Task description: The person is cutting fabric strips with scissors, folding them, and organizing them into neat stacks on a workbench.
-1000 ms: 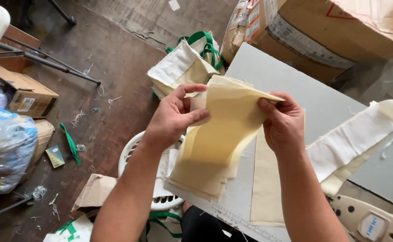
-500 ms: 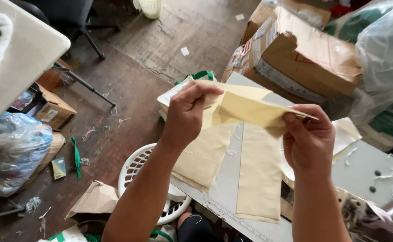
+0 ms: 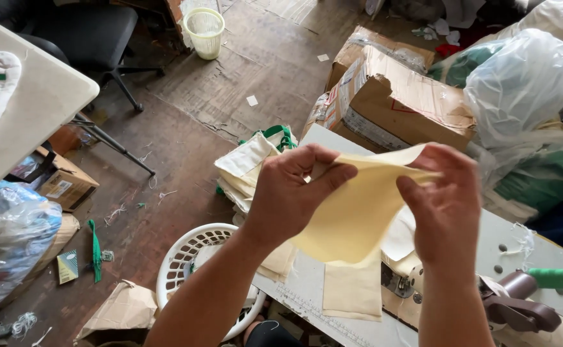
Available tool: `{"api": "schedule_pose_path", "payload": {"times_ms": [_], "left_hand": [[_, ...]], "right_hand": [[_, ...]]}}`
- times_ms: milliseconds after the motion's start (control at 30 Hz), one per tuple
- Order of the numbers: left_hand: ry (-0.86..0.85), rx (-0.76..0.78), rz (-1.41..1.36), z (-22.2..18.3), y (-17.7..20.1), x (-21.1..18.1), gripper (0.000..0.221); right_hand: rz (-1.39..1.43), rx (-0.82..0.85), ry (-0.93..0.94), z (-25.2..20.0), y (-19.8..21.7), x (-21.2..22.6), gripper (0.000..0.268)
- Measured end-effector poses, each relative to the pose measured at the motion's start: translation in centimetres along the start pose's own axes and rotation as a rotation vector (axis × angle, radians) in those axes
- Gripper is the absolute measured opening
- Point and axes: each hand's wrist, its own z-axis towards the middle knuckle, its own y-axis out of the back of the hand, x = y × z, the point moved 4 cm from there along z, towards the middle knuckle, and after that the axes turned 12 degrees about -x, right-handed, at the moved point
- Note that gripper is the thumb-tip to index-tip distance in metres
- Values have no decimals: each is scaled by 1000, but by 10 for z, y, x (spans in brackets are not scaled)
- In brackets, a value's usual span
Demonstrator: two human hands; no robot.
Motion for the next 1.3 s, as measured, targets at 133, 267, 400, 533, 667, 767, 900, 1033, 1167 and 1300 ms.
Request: {"api": "schedule_pose_path", "payload": {"times_ms": [133, 267, 400, 533, 667, 767, 900, 1033, 1167, 1300], "left_hand": [[-31, 78, 19, -6, -9, -8, 15], [-38, 114, -11, -12, -14, 1, 9], [56, 42, 26, -18, -4, 25, 8], [195, 9, -28, -23, 2, 45, 8], [20, -60, 121, -23, 8, 40, 11], [-89, -77, 119, -23, 10, 36, 12], [-144, -123, 44, -24, 10, 32, 9], [-140, -185, 56, -26, 13, 32, 9], [103, -73, -9, -20, 17, 33, 34], [530, 350, -101, -18, 8, 35, 36]], "right_hand": [[-5, 207, 533, -3, 2, 45, 43], [-86, 236, 255, 3, -5, 21, 11], [41, 166, -153, -1, -5, -6, 13], [72, 188, -208, -4, -10, -25, 13], [-50, 166, -218, -4, -12, -27, 11], [-56, 177, -200, -3, -12, -27, 11], [-40, 206, -147, -3, -14, -22, 11], [-84, 217, -144, -4, -15, -22, 12], [-107, 245, -24, -3, -17, -15, 8], [-21, 323, 65, 0, -13, -11, 8]]}}
